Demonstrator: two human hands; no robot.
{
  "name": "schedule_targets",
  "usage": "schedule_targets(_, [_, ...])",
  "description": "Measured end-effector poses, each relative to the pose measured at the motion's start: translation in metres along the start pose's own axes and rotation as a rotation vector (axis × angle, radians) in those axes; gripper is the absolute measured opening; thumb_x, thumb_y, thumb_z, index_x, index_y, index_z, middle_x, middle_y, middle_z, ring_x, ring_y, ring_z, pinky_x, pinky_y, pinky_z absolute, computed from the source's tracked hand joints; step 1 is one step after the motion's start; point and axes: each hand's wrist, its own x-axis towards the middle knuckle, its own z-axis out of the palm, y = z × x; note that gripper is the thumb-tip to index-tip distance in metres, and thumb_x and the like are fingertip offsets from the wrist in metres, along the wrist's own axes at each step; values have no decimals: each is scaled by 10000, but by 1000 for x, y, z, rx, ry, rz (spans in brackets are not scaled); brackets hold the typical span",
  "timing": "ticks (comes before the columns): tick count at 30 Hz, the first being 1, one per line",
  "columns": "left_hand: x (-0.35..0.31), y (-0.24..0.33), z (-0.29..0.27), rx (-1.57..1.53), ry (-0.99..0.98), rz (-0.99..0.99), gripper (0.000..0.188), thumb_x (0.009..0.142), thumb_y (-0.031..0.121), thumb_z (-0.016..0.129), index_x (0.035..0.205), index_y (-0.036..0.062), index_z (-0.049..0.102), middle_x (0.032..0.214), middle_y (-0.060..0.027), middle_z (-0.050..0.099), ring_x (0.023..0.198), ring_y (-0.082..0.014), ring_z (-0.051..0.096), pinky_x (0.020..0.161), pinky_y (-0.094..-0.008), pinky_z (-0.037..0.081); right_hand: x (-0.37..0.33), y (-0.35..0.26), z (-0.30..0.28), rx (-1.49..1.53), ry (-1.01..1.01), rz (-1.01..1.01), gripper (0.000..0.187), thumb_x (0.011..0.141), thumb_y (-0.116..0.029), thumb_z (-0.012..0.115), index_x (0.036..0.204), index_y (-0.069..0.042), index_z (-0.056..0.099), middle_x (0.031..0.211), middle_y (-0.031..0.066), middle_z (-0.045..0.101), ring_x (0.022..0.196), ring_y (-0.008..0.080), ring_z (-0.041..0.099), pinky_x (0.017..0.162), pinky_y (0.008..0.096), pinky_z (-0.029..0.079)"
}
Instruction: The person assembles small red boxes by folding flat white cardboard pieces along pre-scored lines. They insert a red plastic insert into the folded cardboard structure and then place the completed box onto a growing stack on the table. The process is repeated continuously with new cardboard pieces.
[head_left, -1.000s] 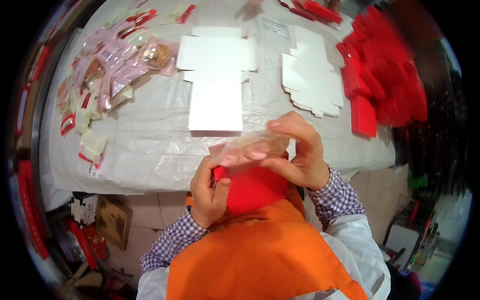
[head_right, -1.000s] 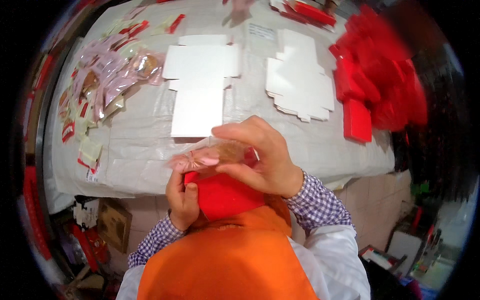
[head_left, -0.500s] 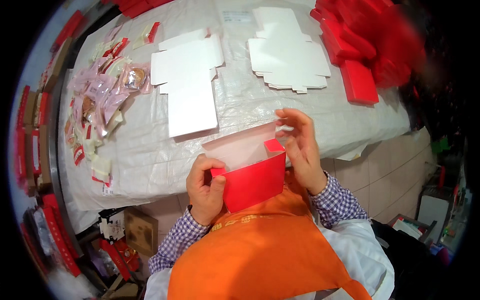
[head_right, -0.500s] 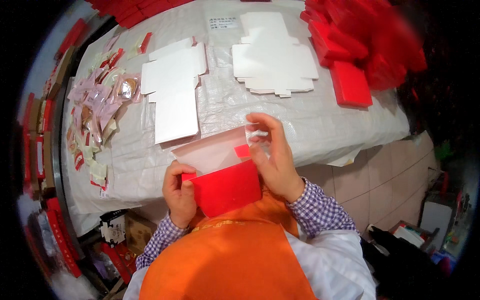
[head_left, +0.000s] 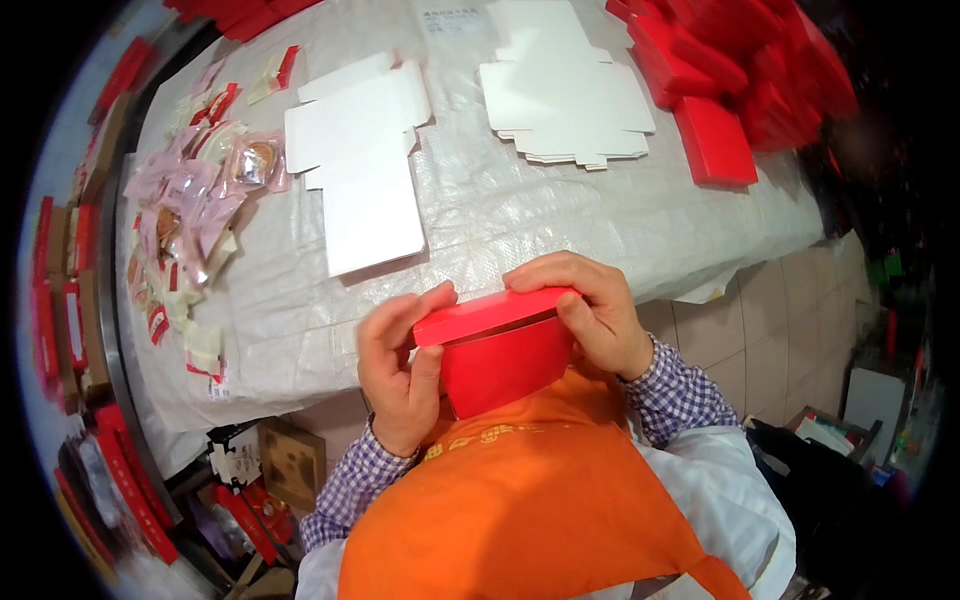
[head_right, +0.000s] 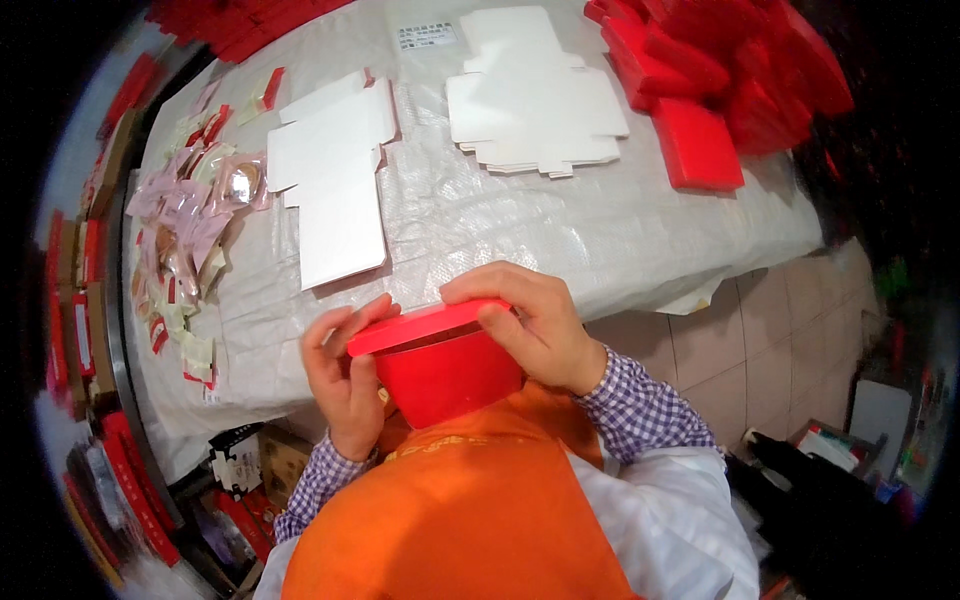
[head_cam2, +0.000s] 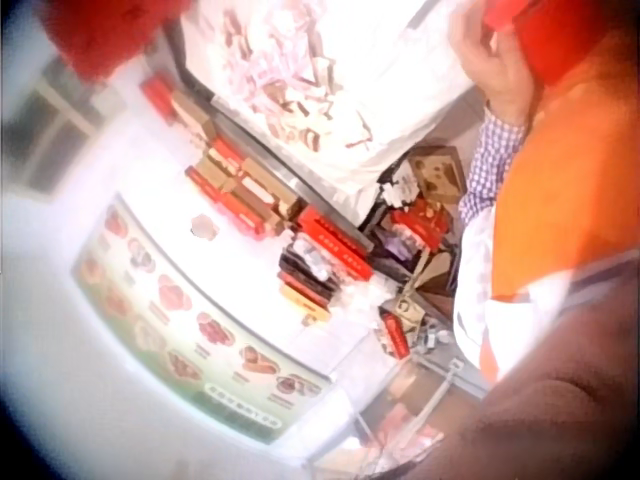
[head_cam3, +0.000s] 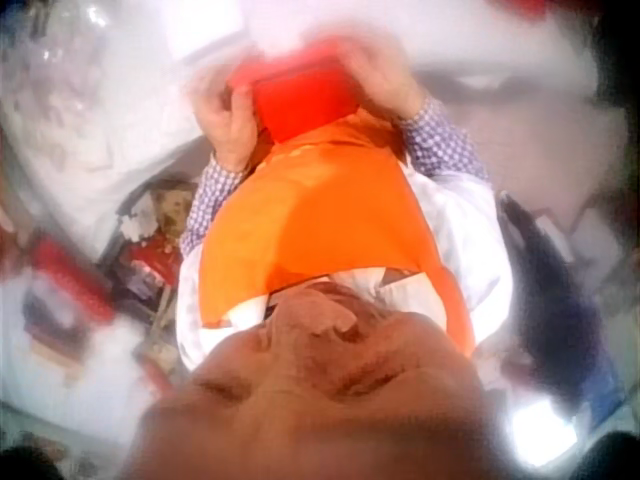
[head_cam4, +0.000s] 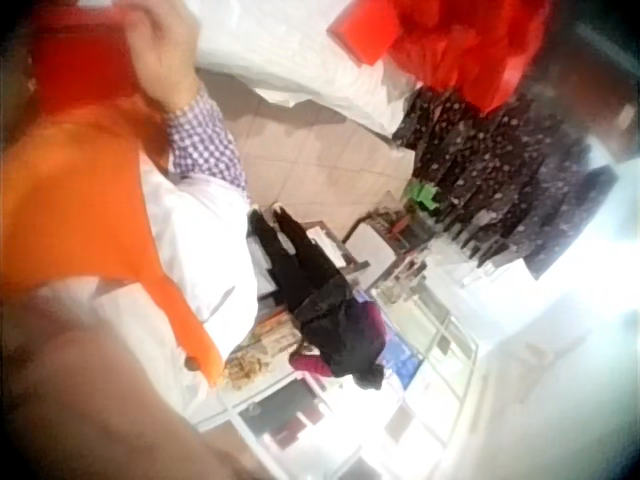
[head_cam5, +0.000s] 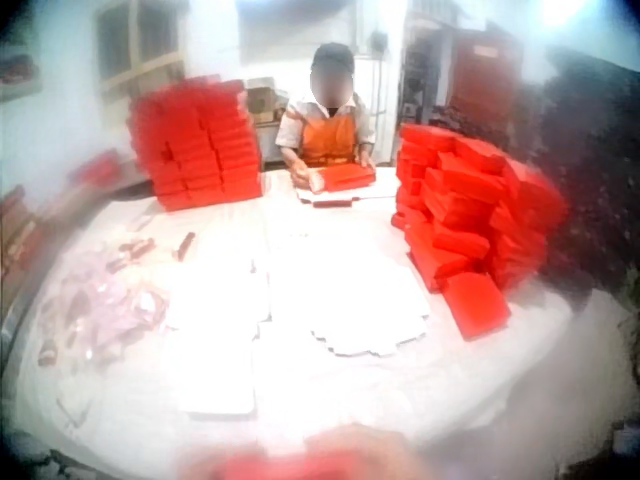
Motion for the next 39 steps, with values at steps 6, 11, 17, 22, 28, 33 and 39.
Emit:
schedule_targets(6, [22,26,-13,294,-203,42,289,1040,138,580,1254,-34,670,1198,-200,724,1097,-267,708,934,-352,547,-6,-15,4,124,75,257,271,1040,-123,506,1247,18,609,1168,178,705,1098,235,678,981,370,525])
schedule_targets(11, [41,49,-15,405,-386,26,253,1013,82,580,1206,-24,706,1181,-199,728,1075,-296,714,919,-353,552,-18,-11,12,319,185,297,284,980,-27,475,1220,16,621,1213,185,693,1128,249,658,1015,387,508])
schedule_targets(17, [45,43,-16,464,-441,130,258,995,59,589,1212,-18,705,1186,-211,716,1060,-346,710,907,-368,559,-21,-2,7,113,77,102,290,949,-12,506,1174,13,688,1222,184,699,1145,282,659,1015,382,503])
schedule_targets(22, [41,41,-16,556,-435,147,267,1004,75,565,1217,-22,694,1185,-215,708,1066,-354,702,915,-373,551,-17,0,5,51,36,80,300,954,-5,511,1187,7,700,1230,184,696,1150,298,661,1013,370,505])
schedule_targets(28, [37,39,-17,609,-460,188,304,993,91,565,1254,-18,678,1244,-223,680,1098,-355,689,941,-380,539,-18,4,1,56,-23,51,295,963,-56,516,1181,2,706,1274,212,674,1161,323,660,1013,389,508])
schedule_targets(33, [30,26,-19,586,-449,287,340,980,134,636,1292,4,673,1294,-218,651,1079,-356,690,905,-382,562,-19,6,-1,56,-62,0,300,942,-98,547,1172,-9,717,1286,242,663,1167,351,662,997,414,522])
schedule_targets(39, [27,14,-17,497,-381,229,335,988,98,596,1301,1,668,1300,-216,646,1138,-346,660,969,-381,533,-10,2,-6,91,-121,10,364,856,-4,581,1186,-22,734,1301,238,661,1158,349,675,987,400,532])
